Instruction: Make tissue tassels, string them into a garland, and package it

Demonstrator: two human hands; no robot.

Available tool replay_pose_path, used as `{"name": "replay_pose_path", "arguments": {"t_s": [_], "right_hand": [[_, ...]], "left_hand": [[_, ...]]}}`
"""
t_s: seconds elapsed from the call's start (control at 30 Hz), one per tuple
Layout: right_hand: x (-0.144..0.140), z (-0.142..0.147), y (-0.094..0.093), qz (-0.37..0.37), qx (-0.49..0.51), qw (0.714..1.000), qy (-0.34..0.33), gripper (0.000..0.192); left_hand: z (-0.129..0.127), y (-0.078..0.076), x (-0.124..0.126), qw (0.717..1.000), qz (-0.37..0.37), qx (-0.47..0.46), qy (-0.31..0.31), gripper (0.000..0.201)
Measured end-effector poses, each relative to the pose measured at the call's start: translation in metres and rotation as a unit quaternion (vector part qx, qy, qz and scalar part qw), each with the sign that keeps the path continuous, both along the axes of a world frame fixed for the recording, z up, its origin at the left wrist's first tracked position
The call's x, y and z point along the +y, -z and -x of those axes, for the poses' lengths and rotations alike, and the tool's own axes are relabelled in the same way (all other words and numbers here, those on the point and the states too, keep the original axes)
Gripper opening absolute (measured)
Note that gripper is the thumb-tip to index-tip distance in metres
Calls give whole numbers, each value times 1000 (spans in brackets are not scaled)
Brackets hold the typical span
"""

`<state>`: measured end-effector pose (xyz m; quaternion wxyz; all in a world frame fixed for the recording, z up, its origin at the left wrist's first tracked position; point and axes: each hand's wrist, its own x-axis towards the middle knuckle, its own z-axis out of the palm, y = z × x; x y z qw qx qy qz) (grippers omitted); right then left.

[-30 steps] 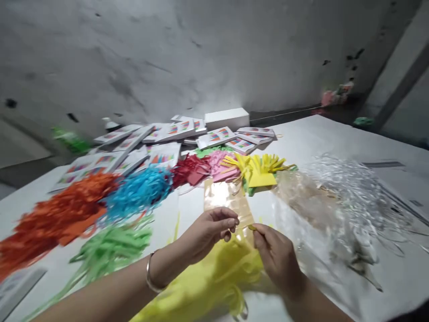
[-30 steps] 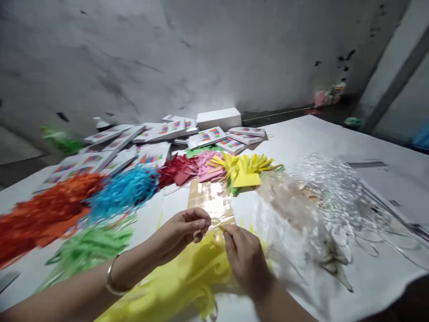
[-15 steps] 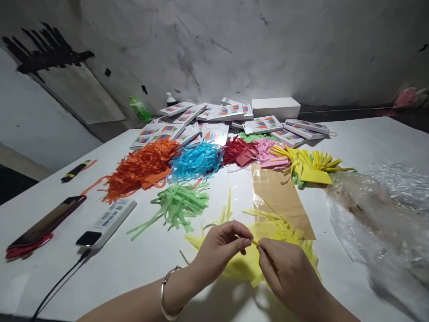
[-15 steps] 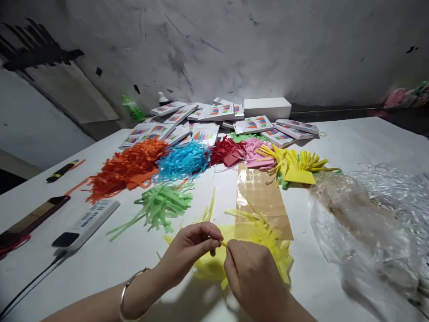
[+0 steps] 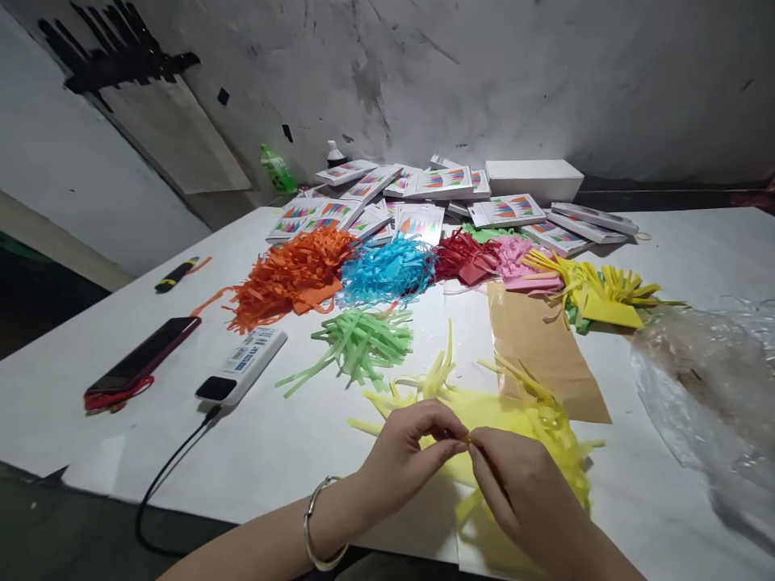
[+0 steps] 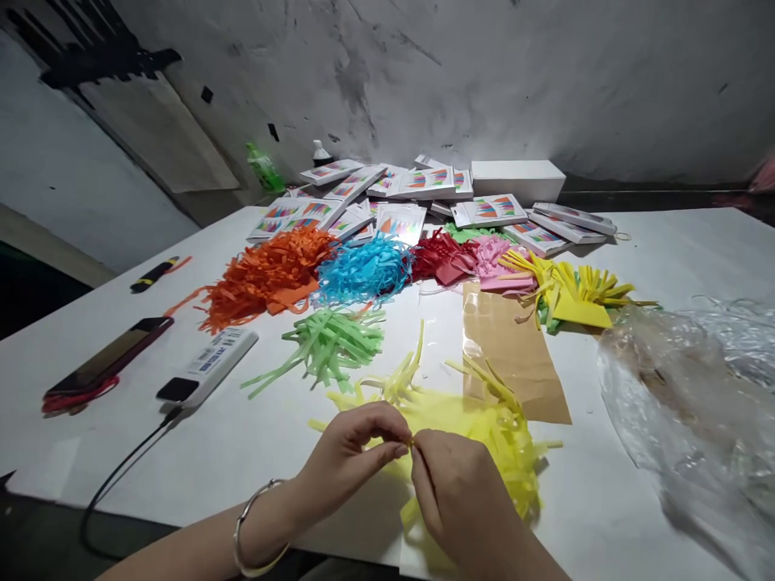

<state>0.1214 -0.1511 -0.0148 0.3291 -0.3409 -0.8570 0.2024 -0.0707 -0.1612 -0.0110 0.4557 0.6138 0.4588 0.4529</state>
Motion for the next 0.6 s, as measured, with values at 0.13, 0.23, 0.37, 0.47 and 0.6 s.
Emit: {"name": "replay_pose_path", "arguments": {"t_s": [0.13, 0.23, 0.37, 0.47, 0.6], "right_hand": [[1, 0, 3, 12, 18, 1000, -12, 13], [2, 2, 3, -59, 13, 998, -30, 14], [2, 5, -1, -73, -8, 996, -43, 20], [2, -4, 0, -32, 3, 999, -13, 18], [3, -22, 14, -22, 13, 997, 68, 38]], "left_hand": [[3, -2, 3, 998, 52, -46, -8, 4], [6, -2, 8, 976, 174, -125, 33, 11], [16, -6, 10, 963, 237, -103, 72, 17], [29, -13, 8, 974, 205, -90, 45, 20], [56, -26, 14, 982, 124, -134, -50, 24]]}}
